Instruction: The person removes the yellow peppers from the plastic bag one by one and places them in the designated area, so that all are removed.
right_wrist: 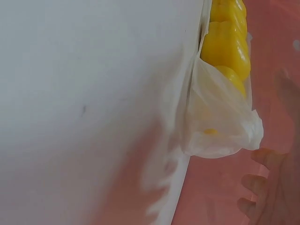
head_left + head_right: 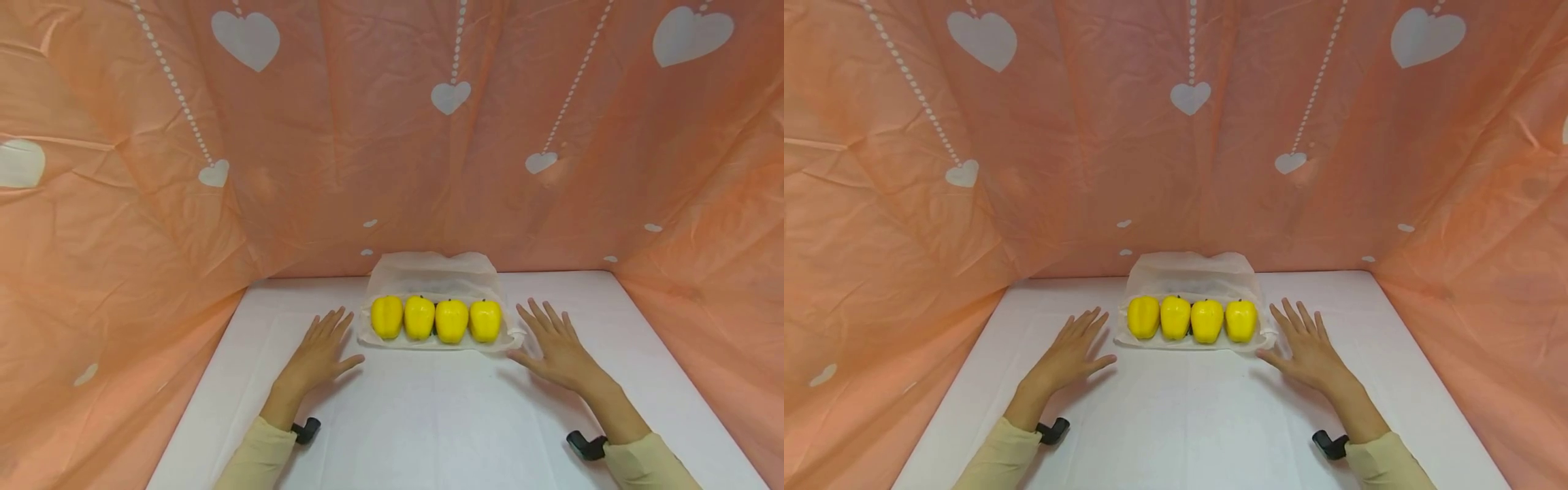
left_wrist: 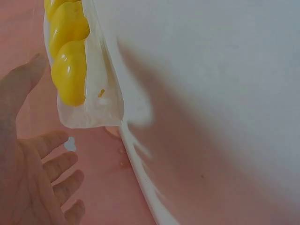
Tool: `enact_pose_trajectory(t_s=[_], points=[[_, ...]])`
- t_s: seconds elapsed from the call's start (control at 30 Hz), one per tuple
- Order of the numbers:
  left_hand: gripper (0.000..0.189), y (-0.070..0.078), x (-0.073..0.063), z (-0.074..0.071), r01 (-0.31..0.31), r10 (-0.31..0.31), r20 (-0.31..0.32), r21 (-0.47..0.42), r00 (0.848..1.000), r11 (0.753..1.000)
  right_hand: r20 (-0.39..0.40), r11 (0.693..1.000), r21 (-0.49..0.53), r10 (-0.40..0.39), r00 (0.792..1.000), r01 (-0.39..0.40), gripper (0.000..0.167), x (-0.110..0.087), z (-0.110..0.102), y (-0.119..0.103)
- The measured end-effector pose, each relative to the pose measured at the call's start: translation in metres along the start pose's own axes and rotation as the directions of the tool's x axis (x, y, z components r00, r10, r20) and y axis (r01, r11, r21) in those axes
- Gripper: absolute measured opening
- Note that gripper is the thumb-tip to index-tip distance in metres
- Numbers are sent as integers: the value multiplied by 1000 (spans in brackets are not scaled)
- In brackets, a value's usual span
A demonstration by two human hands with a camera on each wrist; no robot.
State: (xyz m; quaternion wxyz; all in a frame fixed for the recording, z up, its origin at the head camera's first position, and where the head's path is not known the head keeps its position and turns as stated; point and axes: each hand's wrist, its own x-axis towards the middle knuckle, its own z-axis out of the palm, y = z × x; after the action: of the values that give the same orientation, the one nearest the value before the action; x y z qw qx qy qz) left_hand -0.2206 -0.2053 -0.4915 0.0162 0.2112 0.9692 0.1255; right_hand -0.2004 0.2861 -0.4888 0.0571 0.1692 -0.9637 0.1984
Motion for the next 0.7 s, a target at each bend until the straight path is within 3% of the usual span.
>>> enact_pose_trajectory(t_s=[0.47,0.7], points=[[96,10,18,-1,-45,45,-9,-3,999,999,72,1000,-13,20,997,-19,103,15,3,-1],[97,18,26,-3,-37,38,11,-21,999,999,86,1000,-10,6,996,-6,108,23,7,-2]])
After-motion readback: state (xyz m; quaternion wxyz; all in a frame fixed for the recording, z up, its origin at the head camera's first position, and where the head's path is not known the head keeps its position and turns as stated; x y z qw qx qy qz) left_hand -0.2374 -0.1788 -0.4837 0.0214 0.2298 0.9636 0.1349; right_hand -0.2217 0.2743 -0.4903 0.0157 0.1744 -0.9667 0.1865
